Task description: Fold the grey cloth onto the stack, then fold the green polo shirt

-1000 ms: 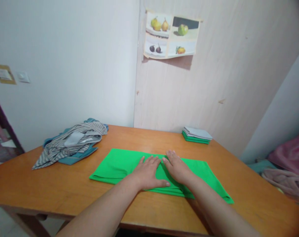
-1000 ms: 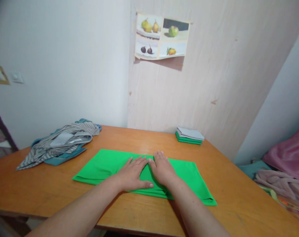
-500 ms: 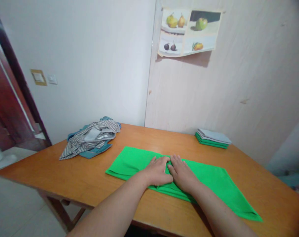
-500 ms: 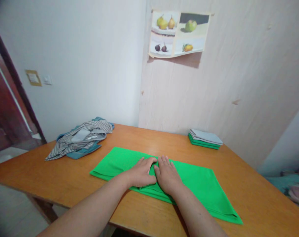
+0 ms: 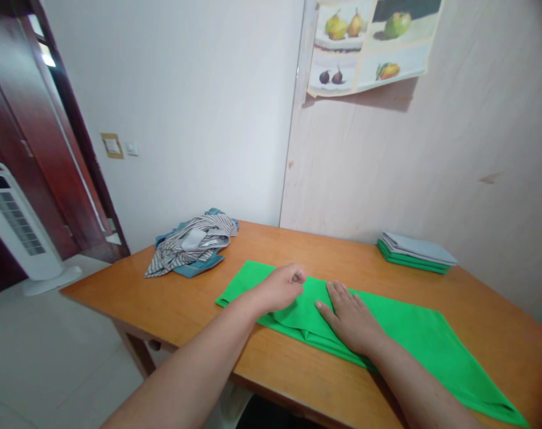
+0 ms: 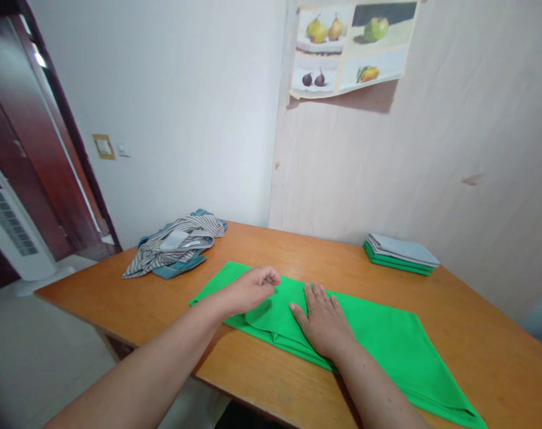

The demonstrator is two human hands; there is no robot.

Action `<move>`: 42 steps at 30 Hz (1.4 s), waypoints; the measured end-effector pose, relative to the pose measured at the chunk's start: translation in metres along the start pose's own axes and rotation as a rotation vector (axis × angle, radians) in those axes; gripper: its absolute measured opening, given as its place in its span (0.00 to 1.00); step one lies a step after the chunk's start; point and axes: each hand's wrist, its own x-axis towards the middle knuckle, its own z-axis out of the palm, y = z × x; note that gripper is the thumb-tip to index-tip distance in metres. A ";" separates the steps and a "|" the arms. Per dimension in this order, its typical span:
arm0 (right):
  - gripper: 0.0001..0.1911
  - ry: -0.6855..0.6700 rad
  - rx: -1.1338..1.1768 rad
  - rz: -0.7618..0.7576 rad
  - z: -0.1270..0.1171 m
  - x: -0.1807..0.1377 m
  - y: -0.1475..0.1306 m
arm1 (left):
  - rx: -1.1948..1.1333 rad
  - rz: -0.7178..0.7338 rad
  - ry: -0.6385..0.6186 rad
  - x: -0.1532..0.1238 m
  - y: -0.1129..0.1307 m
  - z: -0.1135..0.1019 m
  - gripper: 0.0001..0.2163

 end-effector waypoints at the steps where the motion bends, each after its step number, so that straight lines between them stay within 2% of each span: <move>1: 0.47 -0.001 0.002 0.002 0.001 0.000 0.000 | 0.023 0.026 -0.020 -0.006 -0.001 -0.007 0.10; 3: 0.47 0.000 0.002 0.007 0.002 0.001 0.001 | 0.088 0.069 -0.048 -0.019 -0.006 -0.020 0.10; 6: 0.47 0.007 -0.005 0.006 0.003 0.001 0.002 | 0.205 0.095 -0.026 -0.040 -0.018 -0.032 0.10; 13: 0.46 0.037 -0.014 -0.010 0.010 0.002 0.006 | 0.482 0.183 -0.049 -0.071 -0.026 -0.042 0.12; 23: 0.46 0.058 -0.027 -0.004 0.013 0.003 0.007 | 0.692 0.159 -0.068 -0.065 -0.020 -0.038 0.14; 29: 0.45 0.068 -0.020 -0.008 0.013 0.002 0.006 | 0.770 0.181 -0.057 -0.061 -0.020 -0.033 0.10; 37: 0.45 0.064 -0.015 -0.009 0.013 0.002 0.006 | 0.906 0.205 0.024 -0.060 -0.016 -0.023 0.02; 42: 0.46 0.064 -0.005 -0.006 0.012 0.003 0.007 | 0.876 0.241 0.085 -0.066 -0.012 -0.026 0.02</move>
